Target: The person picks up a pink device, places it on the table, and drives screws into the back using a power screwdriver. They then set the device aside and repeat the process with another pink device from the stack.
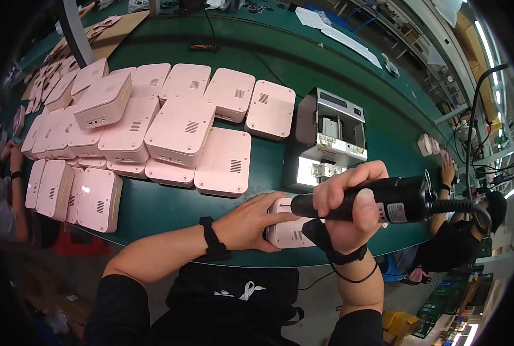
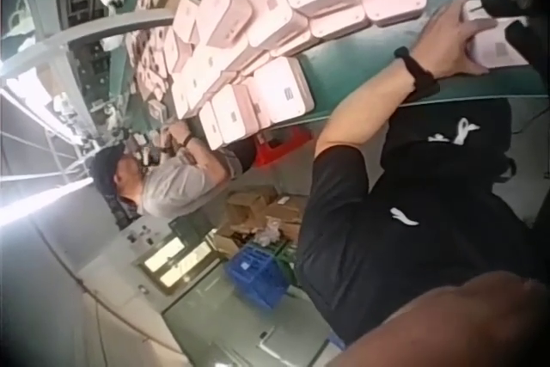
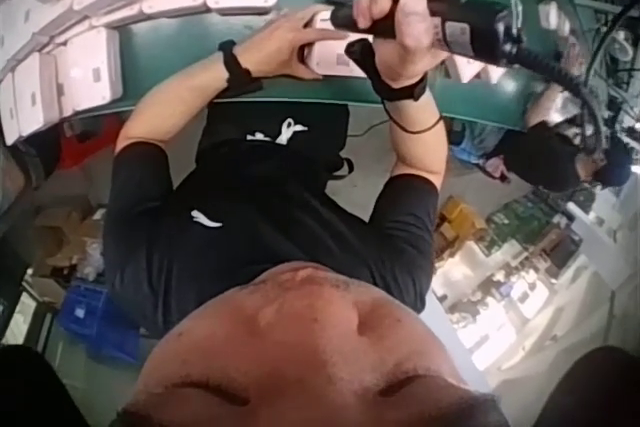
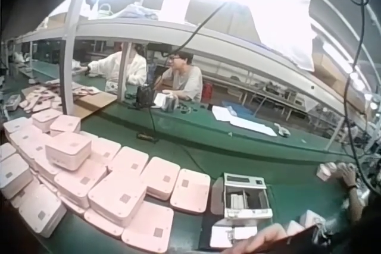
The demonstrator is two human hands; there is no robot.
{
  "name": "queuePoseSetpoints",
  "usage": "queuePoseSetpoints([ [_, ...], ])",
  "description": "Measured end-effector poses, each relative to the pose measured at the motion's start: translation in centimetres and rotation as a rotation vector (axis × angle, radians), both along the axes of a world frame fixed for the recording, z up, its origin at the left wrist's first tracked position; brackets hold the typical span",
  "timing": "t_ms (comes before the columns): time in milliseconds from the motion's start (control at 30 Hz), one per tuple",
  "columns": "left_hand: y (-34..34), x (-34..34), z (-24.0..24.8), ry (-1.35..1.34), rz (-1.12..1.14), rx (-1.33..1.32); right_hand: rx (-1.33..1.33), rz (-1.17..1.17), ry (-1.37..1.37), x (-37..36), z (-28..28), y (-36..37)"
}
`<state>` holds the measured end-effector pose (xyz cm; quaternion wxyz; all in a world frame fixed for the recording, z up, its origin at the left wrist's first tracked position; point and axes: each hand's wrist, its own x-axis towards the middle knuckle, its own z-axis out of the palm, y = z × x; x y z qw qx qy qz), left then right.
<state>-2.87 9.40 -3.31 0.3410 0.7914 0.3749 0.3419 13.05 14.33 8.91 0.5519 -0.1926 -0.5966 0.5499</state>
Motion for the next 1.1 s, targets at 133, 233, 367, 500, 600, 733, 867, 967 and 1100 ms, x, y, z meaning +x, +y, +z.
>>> queuePoseSetpoints([
  [133, -0.1, 0.1, -0.1, 0.012, 0.015, 0.023, -0.039, 0.027, 0.026, -0.1, -0.1, 0.0],
  [233, 0.1, 0.1, 0.0, 0.001, 0.013, 0.022, -0.042, 0.032, 0.020, -0.1, -0.3, 0.1],
  [367, 0.4, 0.1, -0.2, -0.009, -0.011, 0.031, -0.036, -0.028, -0.056, -0.1, -0.1, 0.0],
  [500, 0.2, -0.2, 0.1, -0.004, 0.002, 0.018, -0.037, -0.072, 0.028, 0.8, 0.7, 0.3],
  [600, 0.4, -0.3, 0.3, -0.004, 0.027, 0.005, 0.051, -0.232, 0.080, 3.2, 2.5, 1.1],
  [733, 0.4, -0.7, 0.3, 0.019, 0.057, -0.008, 0.067, -0.376, 0.037, 4.1, 3.0, 3.4],
  [867, 0.2, -0.4, 0.4, 0.030, 0.069, -0.003, 0.044, -0.443, -0.026, 4.2, 2.1, 4.9],
  [967, 0.3, -0.5, 0.4, 0.032, 0.071, -0.023, -0.007, -0.423, -0.069, 4.8, 2.2, 4.6],
  [1100, 0.3, -0.5, 0.0, 0.020, 0.073, -0.018, -0.066, -0.401, -0.057, 6.5, 1.6, 2.4],
])
